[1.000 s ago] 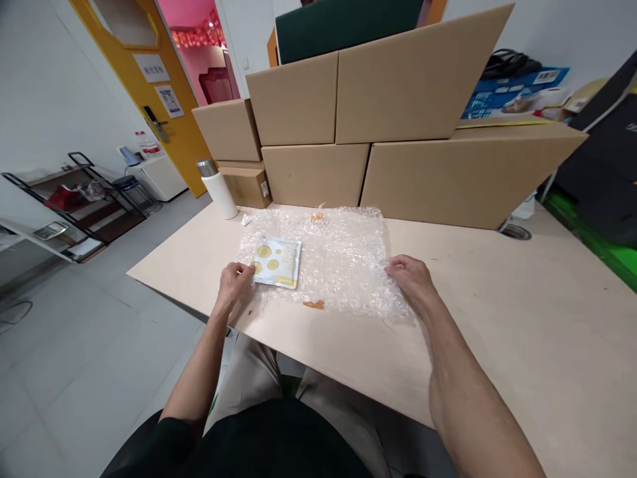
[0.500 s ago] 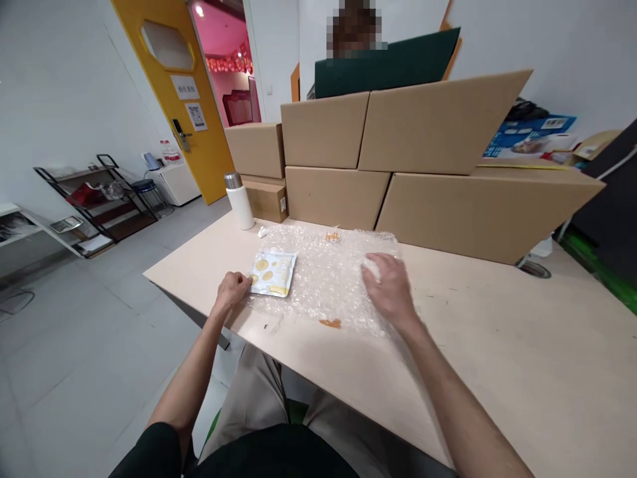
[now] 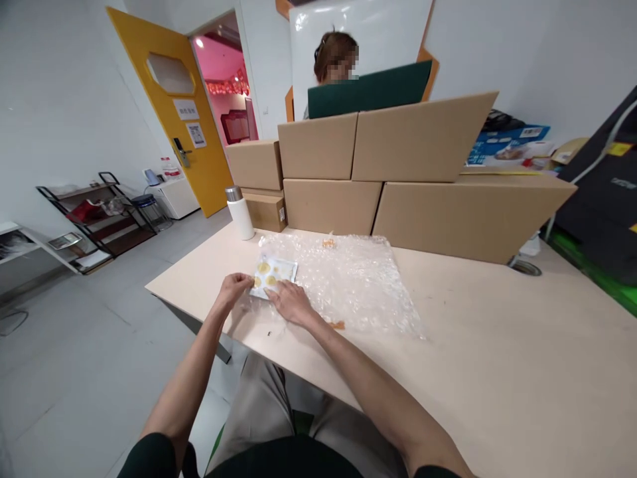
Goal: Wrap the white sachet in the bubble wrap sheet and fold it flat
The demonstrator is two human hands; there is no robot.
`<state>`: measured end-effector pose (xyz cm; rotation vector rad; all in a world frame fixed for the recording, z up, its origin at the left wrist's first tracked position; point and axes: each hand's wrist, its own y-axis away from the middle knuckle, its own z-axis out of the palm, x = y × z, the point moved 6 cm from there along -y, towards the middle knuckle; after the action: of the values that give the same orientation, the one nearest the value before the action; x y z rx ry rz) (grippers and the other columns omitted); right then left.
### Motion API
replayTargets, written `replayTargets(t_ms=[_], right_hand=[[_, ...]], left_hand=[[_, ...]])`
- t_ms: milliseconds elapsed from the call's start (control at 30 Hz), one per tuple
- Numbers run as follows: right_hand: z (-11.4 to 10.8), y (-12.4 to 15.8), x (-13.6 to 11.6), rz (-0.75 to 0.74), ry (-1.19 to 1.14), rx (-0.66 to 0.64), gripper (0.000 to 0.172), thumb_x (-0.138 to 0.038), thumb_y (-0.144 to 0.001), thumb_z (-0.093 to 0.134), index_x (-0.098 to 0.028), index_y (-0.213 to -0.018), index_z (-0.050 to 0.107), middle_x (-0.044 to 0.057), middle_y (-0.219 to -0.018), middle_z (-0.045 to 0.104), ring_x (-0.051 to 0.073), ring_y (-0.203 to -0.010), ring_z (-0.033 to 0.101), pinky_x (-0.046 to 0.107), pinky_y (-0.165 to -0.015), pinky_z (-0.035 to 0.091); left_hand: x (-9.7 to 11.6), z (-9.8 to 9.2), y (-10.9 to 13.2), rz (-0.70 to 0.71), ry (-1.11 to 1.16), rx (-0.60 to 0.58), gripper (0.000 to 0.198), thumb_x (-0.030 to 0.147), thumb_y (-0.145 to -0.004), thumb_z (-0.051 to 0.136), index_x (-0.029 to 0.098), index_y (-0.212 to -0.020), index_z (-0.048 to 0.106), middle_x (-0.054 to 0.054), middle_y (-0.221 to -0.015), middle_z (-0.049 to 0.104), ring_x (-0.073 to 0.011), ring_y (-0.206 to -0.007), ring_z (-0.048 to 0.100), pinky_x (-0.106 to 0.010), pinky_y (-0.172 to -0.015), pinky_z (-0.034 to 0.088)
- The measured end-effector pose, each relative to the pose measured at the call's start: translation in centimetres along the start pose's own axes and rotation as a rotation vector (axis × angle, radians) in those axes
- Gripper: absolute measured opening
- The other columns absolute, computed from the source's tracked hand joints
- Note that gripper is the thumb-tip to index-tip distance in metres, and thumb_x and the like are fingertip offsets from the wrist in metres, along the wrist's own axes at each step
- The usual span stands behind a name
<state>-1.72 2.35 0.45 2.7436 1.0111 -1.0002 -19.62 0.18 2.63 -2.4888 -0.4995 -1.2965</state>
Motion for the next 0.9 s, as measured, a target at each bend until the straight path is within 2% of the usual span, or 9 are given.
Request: replayTargets(t_ms=[133,267,400,500,600,667,767,833,900], right_hand=[[-1.3,0.3,2.0,0.093,-0.549,0.04,0.054,-0.064,-0.096,0.032,-0.023,-0.1,0.066,0.007,-0.109,0.07,0.025,-0.107,0.061,0.037,-0.095,0.044],[-1.9,1.3,4.4,0.27,-1.118,0.097,0.056,-0.072,-0.088,0.041,-0.022,-0.089,0.067,0.009,-0.095,0.072,0.024,-0.096,0.065,0.036,-0.088,0.05],[-2.9,3.8,7.6,0.46,-1.306,0.207,0.042,-0.063,-0.083,0.053,-0.022,-0.081,0.063,0.008,-0.077,0.069,0.023,-0.078,0.065,0.036,-0.071,0.053],[-5.0,6.2,10.1,0.505,-1.146,0.275,0.029,-0.048,-0.077,0.061,-0.02,-0.08,0.063,0.007,-0.08,0.069,0.023,-0.079,0.064,0.035,-0.071,0.052],[-8.4,7.7,11.6,0.441,-0.688,0.457,0.022,-0.036,-0.077,0.06,-0.02,-0.09,0.067,0.009,-0.104,0.07,0.025,-0.098,0.063,0.038,-0.088,0.049],[-10.0,7.7,10.9,0.334,-0.376,0.524,0.023,-0.03,-0.083,0.055,-0.02,-0.1,0.067,0.011,-0.12,0.066,0.025,-0.112,0.059,0.038,-0.1,0.042],[-8.8,6.0,8.8,0.217,-0.097,0.304,0.029,-0.03,-0.096,0.042,-0.017,-0.098,0.068,0.013,-0.113,0.07,0.025,-0.111,0.061,0.037,-0.101,0.04],[-7.3,5.2,7.8,0.212,0.028,0.144,0.039,-0.033,-0.102,0.033,-0.015,-0.093,0.067,0.014,-0.102,0.072,0.025,-0.102,0.064,0.036,-0.098,0.04],[-6.5,4.9,7.3,0.234,0.109,0.09,0.048,-0.04,-0.104,0.029,-0.013,-0.091,0.067,0.016,-0.099,0.072,0.025,-0.101,0.065,0.035,-0.097,0.039]], left_hand=[[4.1,2.1,0.1,0.094,0.136,-0.072,0.029,0.046,-0.074,0.066,0.017,-0.077,0.062,-0.002,-0.076,0.067,-0.0145,-0.069,0.06,-0.024,-0.066,0.045],[8.4,6.2,1.7,0.211,0.238,-0.231,0.047,0.062,-0.086,0.053,0.017,-0.084,0.069,-0.007,-0.088,0.071,-0.0198,-0.08,0.063,-0.03,-0.075,0.048],[10.5,10.5,3.8,0.371,0.026,-0.329,0.055,0.061,-0.094,0.04,0.02,-0.087,0.075,-0.012,-0.095,0.071,-0.0294,-0.103,0.062,-0.038,-0.093,0.044],[10.1,13.4,4.9,0.41,-0.275,-0.403,0.058,0.06,-0.097,0.032,0.024,-0.096,0.077,-0.013,-0.108,0.068,-0.0345,-0.112,0.058,-0.046,-0.1,0.039],[10.0,14.9,5.7,0.458,-0.463,-0.422,0.05,0.056,-0.097,0.036,0.028,-0.105,0.076,-0.014,-0.118,0.063,-0.0367,-0.115,0.054,-0.052,-0.101,0.037],[10.2,15.2,6.0,0.485,-0.499,-0.417,0.041,0.048,-0.097,0.041,0.029,-0.105,0.076,-0.014,-0.12,0.061,-0.0367,-0.116,0.052,-0.054,-0.102,0.036],[9.7,14.9,5.8,0.456,-0.489,-0.406,0.031,0.032,-0.094,0.047,0.026,-0.108,0.074,-0.014,-0.127,0.058,-0.0368,-0.12,0.05,-0.055,-0.103,0.036],[8.6,13.5,4.9,0.363,-0.437,-0.272,0.034,0.03,-0.09,0.054,0.023,-0.12,0.068,-0.016,-0.138,0.051,-0.0389,-0.129,0.044,-0.057,-0.105,0.034],[6.9,11.7,3.8,0.196,-0.266,-0.133,0.05,0.033,-0.085,0.062,0.019,-0.133,0.058,-0.019,-0.141,0.046,-0.0385,-0.133,0.042,-0.054,-0.105,0.036]])
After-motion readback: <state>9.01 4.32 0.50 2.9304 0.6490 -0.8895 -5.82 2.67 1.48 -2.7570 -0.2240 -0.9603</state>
